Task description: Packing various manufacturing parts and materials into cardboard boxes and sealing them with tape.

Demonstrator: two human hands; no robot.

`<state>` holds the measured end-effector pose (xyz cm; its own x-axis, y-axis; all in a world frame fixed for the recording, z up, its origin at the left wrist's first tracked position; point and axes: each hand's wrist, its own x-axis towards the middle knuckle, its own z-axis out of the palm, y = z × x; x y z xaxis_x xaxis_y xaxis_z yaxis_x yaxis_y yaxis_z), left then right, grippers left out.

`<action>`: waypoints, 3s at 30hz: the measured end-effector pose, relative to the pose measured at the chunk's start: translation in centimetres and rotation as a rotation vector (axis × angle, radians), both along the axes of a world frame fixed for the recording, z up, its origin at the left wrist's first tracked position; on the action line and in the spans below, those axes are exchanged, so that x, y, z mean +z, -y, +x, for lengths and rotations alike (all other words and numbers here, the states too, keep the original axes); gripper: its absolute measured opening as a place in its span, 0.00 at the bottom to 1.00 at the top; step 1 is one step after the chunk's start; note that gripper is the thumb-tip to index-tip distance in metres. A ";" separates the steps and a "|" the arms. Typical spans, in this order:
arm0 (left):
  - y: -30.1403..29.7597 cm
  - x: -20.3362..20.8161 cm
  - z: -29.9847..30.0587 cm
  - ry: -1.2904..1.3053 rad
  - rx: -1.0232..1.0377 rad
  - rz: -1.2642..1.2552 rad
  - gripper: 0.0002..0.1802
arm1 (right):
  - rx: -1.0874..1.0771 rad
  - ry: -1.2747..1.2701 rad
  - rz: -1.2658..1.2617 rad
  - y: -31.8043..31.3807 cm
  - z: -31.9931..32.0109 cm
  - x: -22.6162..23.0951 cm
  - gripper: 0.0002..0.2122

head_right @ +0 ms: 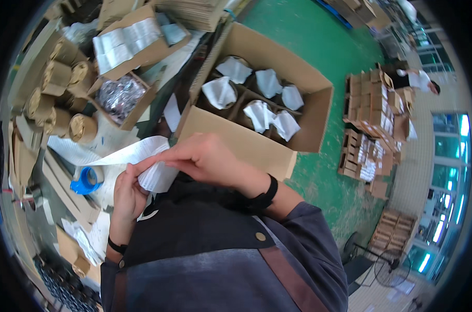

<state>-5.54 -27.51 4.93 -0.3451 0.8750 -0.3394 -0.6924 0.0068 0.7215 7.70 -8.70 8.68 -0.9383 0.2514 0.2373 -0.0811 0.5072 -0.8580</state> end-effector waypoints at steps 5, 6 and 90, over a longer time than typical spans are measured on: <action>-1.0 -0.6 -0.3 0.071 -0.012 0.014 0.32 | -0.144 -0.099 -0.027 0.4 1.8 -1.6 0.08; -1.2 -1.0 -0.4 0.081 0.000 0.030 0.32 | -0.184 -0.075 -0.290 0.3 2.0 -1.6 0.05; 13.4 10.3 -17.4 -0.979 1.451 0.248 0.26 | -0.720 0.444 0.206 -15.9 20.1 -8.8 0.22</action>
